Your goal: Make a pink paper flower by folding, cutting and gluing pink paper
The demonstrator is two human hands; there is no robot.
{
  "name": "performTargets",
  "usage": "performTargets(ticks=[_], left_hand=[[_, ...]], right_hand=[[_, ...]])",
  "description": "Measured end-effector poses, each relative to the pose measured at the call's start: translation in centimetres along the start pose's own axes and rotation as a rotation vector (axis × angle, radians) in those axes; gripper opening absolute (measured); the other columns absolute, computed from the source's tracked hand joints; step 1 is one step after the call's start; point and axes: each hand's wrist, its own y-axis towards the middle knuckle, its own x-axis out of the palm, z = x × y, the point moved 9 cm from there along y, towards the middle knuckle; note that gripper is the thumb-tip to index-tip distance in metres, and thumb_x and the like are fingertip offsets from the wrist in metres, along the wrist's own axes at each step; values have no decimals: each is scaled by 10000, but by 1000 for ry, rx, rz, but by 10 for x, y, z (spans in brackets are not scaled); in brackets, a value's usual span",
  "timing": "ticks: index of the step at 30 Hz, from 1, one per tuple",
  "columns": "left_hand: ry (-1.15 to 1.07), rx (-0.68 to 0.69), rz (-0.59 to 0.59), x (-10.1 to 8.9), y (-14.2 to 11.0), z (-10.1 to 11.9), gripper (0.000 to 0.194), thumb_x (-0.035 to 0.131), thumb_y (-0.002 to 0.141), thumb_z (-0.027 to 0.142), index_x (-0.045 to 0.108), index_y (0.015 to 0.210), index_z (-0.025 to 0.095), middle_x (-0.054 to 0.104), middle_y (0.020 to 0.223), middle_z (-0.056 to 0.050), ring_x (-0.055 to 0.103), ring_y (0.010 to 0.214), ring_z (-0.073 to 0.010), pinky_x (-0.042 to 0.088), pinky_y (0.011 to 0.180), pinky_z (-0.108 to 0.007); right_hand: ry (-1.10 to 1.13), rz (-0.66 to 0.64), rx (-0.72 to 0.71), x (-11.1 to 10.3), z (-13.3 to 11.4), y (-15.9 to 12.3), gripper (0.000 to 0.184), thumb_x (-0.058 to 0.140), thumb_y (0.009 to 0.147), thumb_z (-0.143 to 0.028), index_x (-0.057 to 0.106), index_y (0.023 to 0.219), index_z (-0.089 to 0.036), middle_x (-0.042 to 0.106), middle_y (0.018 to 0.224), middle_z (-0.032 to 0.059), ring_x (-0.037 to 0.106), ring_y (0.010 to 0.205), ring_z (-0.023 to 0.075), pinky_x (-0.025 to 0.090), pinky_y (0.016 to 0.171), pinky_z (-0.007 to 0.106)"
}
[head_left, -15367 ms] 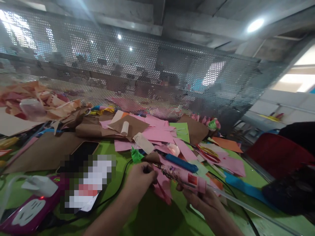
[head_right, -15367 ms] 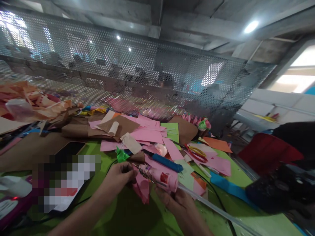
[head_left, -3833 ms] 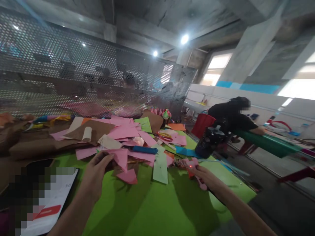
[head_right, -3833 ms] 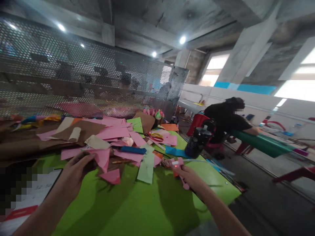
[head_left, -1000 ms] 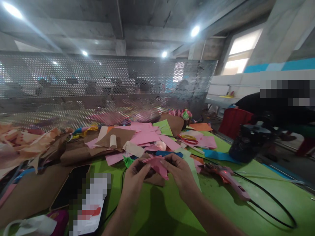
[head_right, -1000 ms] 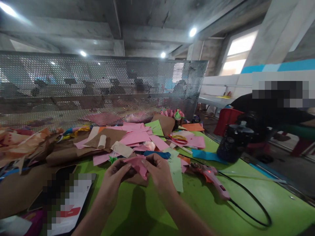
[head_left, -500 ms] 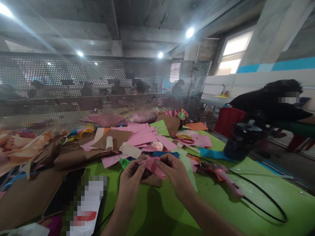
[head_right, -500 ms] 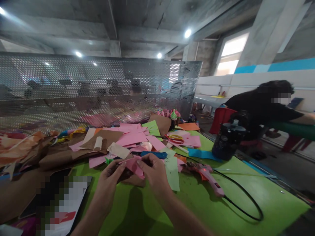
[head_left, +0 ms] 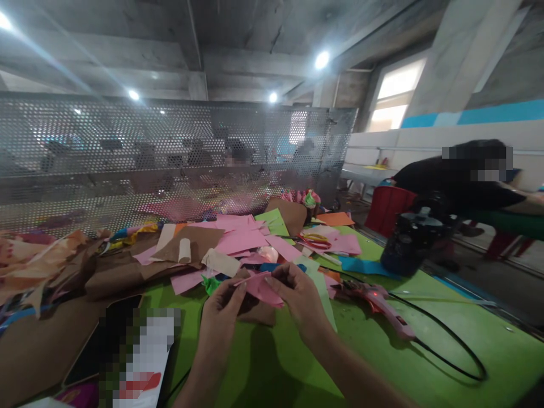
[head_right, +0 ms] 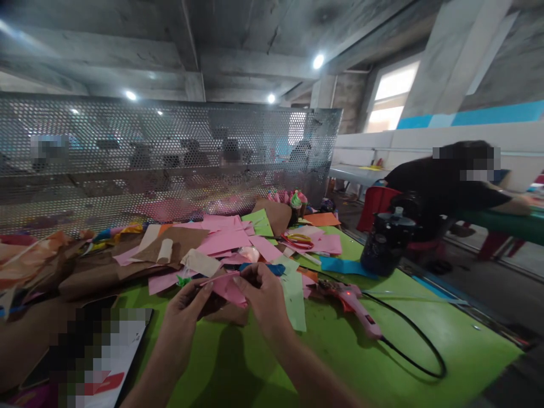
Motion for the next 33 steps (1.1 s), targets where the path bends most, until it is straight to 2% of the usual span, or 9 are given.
performTargets(ticks=[4, 7, 10, 14, 17, 20, 24, 28, 33], left_hand=[[50, 6, 3, 0, -1, 1, 293, 798, 672, 416, 725, 833, 181, 721, 745, -25, 703, 868, -240, 560, 664, -255], [61, 25, -3, 0, 0, 3, 285, 793, 680, 415, 732, 839, 187, 736, 783, -34, 681, 982, -258, 558, 776, -289], [57, 24, -4, 0, 0, 2, 283, 795, 679, 408, 736, 845, 186, 752, 870, -46, 684, 974, -249, 542, 859, -330], [48, 4, -8, -1, 0, 0, 292, 792, 680, 417, 733, 843, 182, 754, 828, -38, 714, 810, -219, 566, 787, -323], [41, 8, -7, 0, 1, 1, 286, 791, 682, 415, 733, 840, 184, 753, 820, -35, 713, 781, -205, 568, 736, -289], [31, 1, -9, 2, 1, 3, 282, 798, 675, 409, 732, 838, 187, 751, 823, -32, 711, 768, -195, 568, 716, -278], [35, -11, -19, 4, 0, 4, 304, 807, 651, 427, 734, 812, 180, 736, 748, -21, 698, 659, -179, 572, 662, -283], [52, -4, -40, 5, 1, 2, 309, 797, 659, 442, 729, 803, 177, 723, 704, -16, 687, 622, -173, 561, 634, -277], [102, 15, -41, 3, 2, 5, 320, 777, 688, 434, 730, 866, 172, 738, 742, -37, 687, 643, -161, 536, 610, -241]], right_hand=[[5, -5, -3, -1, 1, 1, 212, 718, 686, -355, 588, 730, -193, 587, 645, -15, 516, 598, 148, 393, 541, 259], [14, -14, -4, 0, 1, 2, 233, 733, 685, -372, 589, 729, -195, 584, 651, -16, 517, 610, 151, 399, 550, 260], [23, -12, -3, -1, 2, 4, 239, 745, 684, -371, 587, 734, -199, 578, 654, -19, 515, 616, 151, 400, 554, 258], [46, -35, -3, -1, 0, 4, 278, 767, 672, -368, 642, 853, -197, 601, 698, -11, 544, 668, 163, 423, 600, 261], [77, -106, 24, 5, -2, 3, 339, 757, 688, -401, 695, 944, -187, 671, 811, 28, 592, 746, 184, 454, 660, 278], [99, -154, 47, 9, -4, 1, 301, 750, 699, -421, 723, 876, -179, 695, 824, 38, 602, 761, 190, 457, 680, 282], [111, -149, 55, 9, -5, 1, 275, 770, 683, -428, 723, 784, -177, 676, 751, 25, 583, 713, 180, 448, 660, 277], [125, -133, 64, 8, -2, 2, 293, 786, 656, -441, 715, 761, -177, 657, 707, 20, 560, 654, 164, 436, 609, 266], [122, -118, 68, 6, -2, 1, 244, 774, 675, -410, 709, 754, -188, 641, 691, 5, 542, 632, 153, 420, 591, 262]])
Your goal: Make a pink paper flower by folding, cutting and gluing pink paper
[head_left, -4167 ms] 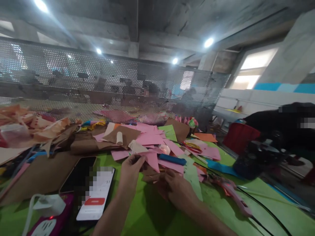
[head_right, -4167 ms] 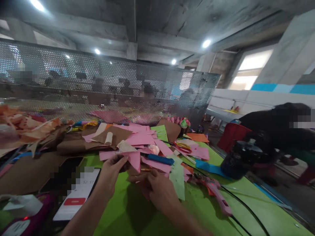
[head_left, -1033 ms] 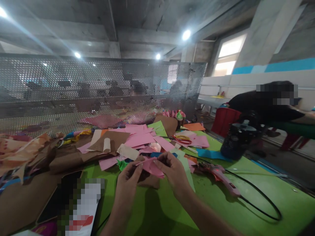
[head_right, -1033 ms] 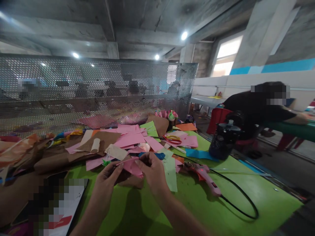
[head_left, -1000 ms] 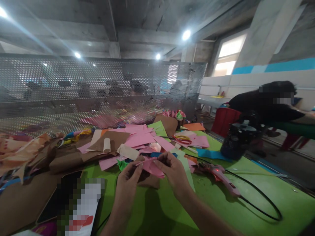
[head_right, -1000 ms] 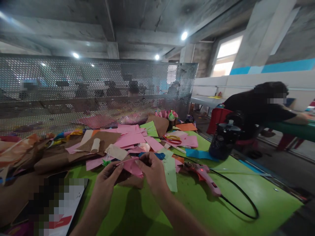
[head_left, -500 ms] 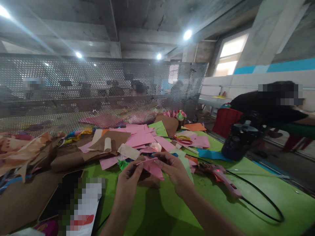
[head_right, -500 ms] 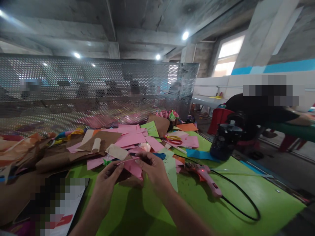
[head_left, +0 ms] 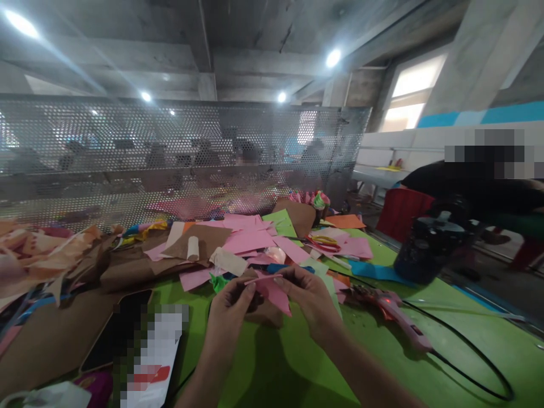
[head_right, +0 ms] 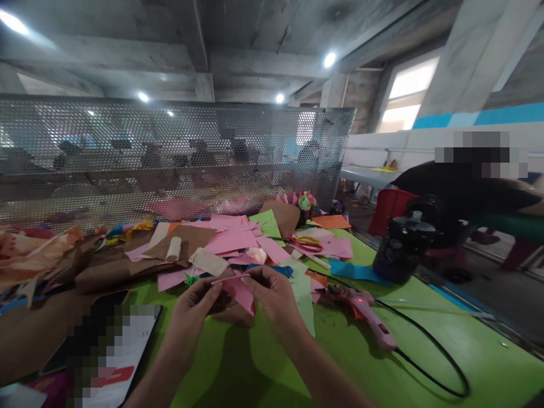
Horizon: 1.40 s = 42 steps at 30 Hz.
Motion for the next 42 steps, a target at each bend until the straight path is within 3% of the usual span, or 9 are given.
performTargets(ticks=[9, 24, 42], left_hand=[[-25, 38, 77, -5, -2, 11, 269, 797, 668, 382, 704, 805, 169, 715, 681, -12, 673, 627, -141, 539, 597, -224], [-44, 41, 23, -1, 1, 8, 297, 807, 659, 408, 692, 793, 169, 709, 708, 2, 653, 631, -124, 537, 633, -223], [72, 43, -47, 3, 4, -6, 199, 759, 721, 307, 677, 838, 168, 700, 734, -17, 640, 687, -136, 507, 656, -226]], right_hand=[[-6, -1, 0, -1, 0, 0, 248, 761, 698, -410, 697, 776, -183, 635, 700, 4, 532, 638, 152, 396, 590, 261], [-93, -130, 35, 7, -4, 5, 300, 777, 650, -434, 688, 765, -172, 652, 719, 11, 558, 681, 166, 414, 635, 268], [-206, -134, -17, -8, 9, 14, 183, 714, 729, -355, 670, 772, -183, 618, 718, -7, 546, 673, 146, 412, 613, 244]])
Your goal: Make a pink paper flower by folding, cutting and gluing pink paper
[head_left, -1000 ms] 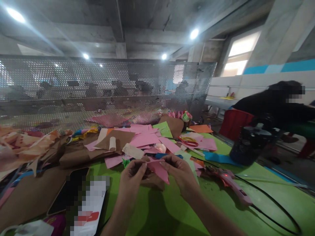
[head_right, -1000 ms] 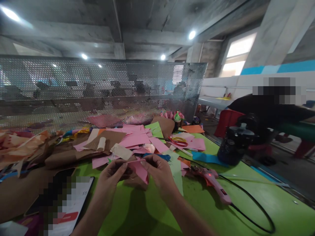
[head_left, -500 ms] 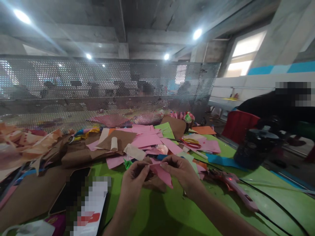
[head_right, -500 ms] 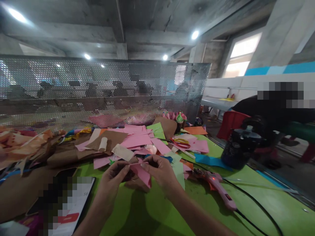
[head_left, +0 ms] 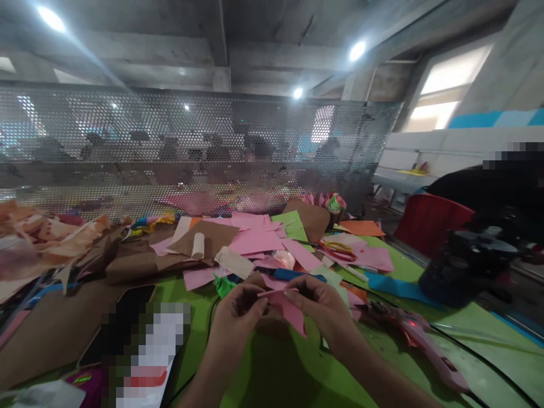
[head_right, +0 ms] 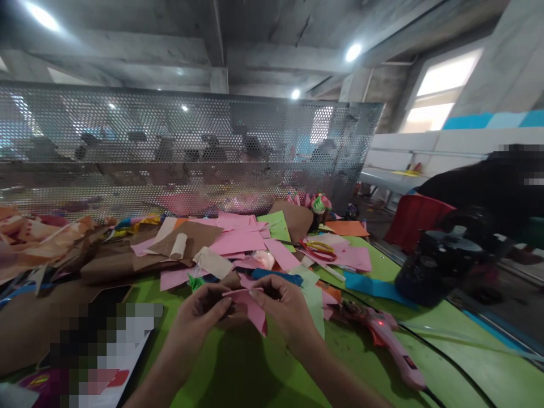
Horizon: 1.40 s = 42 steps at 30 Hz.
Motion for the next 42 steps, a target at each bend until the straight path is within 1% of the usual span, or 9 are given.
performTargets(ticks=[3, 8, 12, 19, 24, 29, 35, 40, 42], left_hand=[[42, -3, -5, 1, -2, 0, 159, 734, 743, 300, 677, 810, 168, 682, 693, -4, 622, 661, -127, 498, 638, -216], [14, -36, -23, 5, -4, -5, 170, 741, 744, 319, 674, 802, 174, 684, 701, -2, 631, 671, -141, 531, 663, -251], [-35, -54, -43, 8, -5, -9, 201, 752, 740, 346, 667, 807, 177, 692, 742, -7, 641, 699, -151, 560, 698, -292], [1, -28, -82, 14, -7, -10, 190, 746, 750, 330, 678, 838, 175, 704, 790, -26, 645, 734, -153, 538, 710, -270], [65, 1, -61, 15, -9, -6, 182, 735, 749, 342, 672, 788, 175, 680, 727, -10, 611, 668, -135, 501, 642, -236], [90, 20, -47, 15, -9, -6, 170, 722, 756, 339, 672, 762, 176, 660, 700, -8, 592, 661, -144, 482, 629, -244], [37, 46, -33, 15, -6, -14, 158, 739, 738, 320, 681, 726, 174, 648, 661, 6, 568, 629, -119, 443, 590, -204], [5, -25, -78, 16, -7, -10, 186, 721, 774, 349, 681, 819, 173, 678, 727, -13, 608, 671, -134, 476, 634, -226], [-7, -49, -98, 17, -8, -7, 200, 725, 771, 357, 667, 818, 172, 677, 732, -14, 618, 681, -140, 489, 653, -240]], right_hand=[[-36, -8, -4, -2, 3, -3, 180, 702, 739, -363, 667, 766, -188, 617, 717, -5, 548, 668, 148, 420, 609, 248], [-8, -41, 42, -2, 2, -7, 236, 726, 718, -375, 686, 866, -195, 663, 795, 20, 594, 721, 169, 459, 634, 260], [8, -69, 62, 0, -1, -9, 219, 748, 696, -360, 687, 821, -191, 677, 794, 22, 613, 730, 171, 481, 659, 263], [-87, -63, 1, 0, -9, -11, 127, 698, 737, -313, 676, 765, -192, 667, 733, 9, 596, 710, 160, 464, 641, 251], [-104, -63, -25, 2, -13, -13, 111, 679, 738, -305, 667, 745, -194, 666, 710, 6, 598, 677, 158, 464, 618, 251], [-116, -97, -15, 6, -10, -15, 139, 710, 736, -327, 689, 800, -205, 693, 771, 19, 622, 738, 184, 481, 661, 271], [-114, -104, -22, 6, -4, -15, 121, 693, 759, -321, 678, 754, -201, 672, 713, 6, 600, 685, 170, 462, 626, 261], [-133, -81, -17, 2, -6, -15, 117, 680, 759, -311, 672, 751, -195, 664, 702, 7, 587, 663, 166, 445, 600, 257], [-136, -76, -19, 2, -8, -15, 119, 675, 757, -314, 672, 747, -195, 663, 701, 7, 588, 667, 167, 444, 607, 258]])
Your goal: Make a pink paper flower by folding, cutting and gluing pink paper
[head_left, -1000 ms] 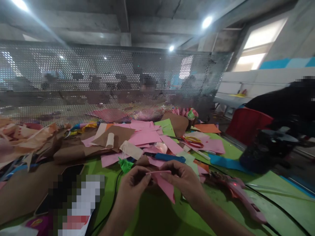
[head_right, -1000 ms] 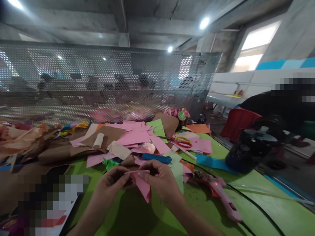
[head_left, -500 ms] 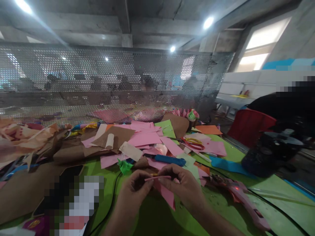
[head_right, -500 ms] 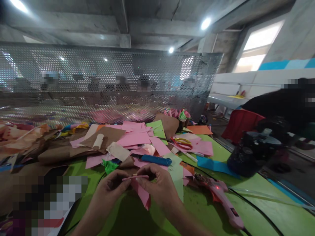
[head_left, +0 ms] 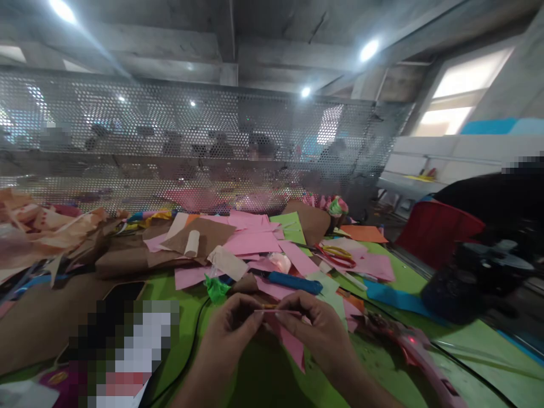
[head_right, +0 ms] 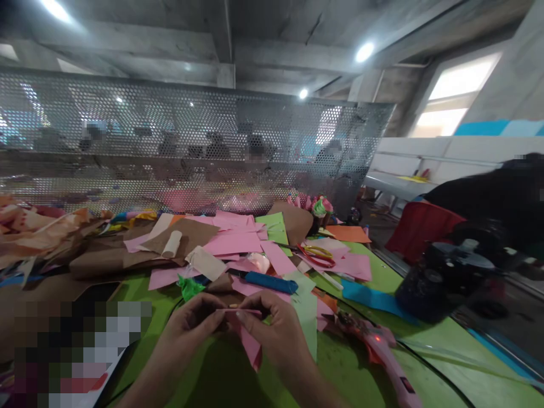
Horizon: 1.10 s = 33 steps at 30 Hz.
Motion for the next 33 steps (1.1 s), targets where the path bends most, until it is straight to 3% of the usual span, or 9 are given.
performTargets(ticks=[9, 19, 24, 33], left_hand=[[8, 19, 53, -4, 1, 0, 214, 732, 747, 368, 653, 730, 170, 633, 655, 4, 581, 634, -130, 463, 618, -233], [-32, 33, 41, -1, 5, -8, 214, 742, 733, 347, 624, 763, 171, 643, 675, -6, 579, 628, -133, 442, 605, -240], [0, 49, 28, 0, 4, 0, 149, 681, 788, 297, 616, 737, 173, 638, 662, -4, 575, 632, -135, 447, 625, -249], [64, 58, 52, 4, 1, 9, 135, 739, 693, 249, 625, 711, 178, 639, 671, -2, 572, 636, -146, 429, 600, -243]], right_hand=[[-12, 5, 10, 1, 6, 0, 139, 676, 745, -338, 667, 746, -199, 658, 699, 13, 585, 669, 178, 441, 604, 266], [-8, 8, 7, -2, 12, 2, 174, 687, 769, -367, 674, 767, -193, 659, 724, 24, 577, 698, 185, 446, 628, 275], [-7, 3, 9, -1, 18, 3, 207, 699, 765, -395, 672, 773, -190, 651, 721, 26, 576, 689, 184, 446, 617, 275], [-50, -17, 7, 1, 8, 1, 183, 691, 760, -378, 691, 778, -197, 677, 732, 29, 586, 710, 193, 451, 644, 282]])
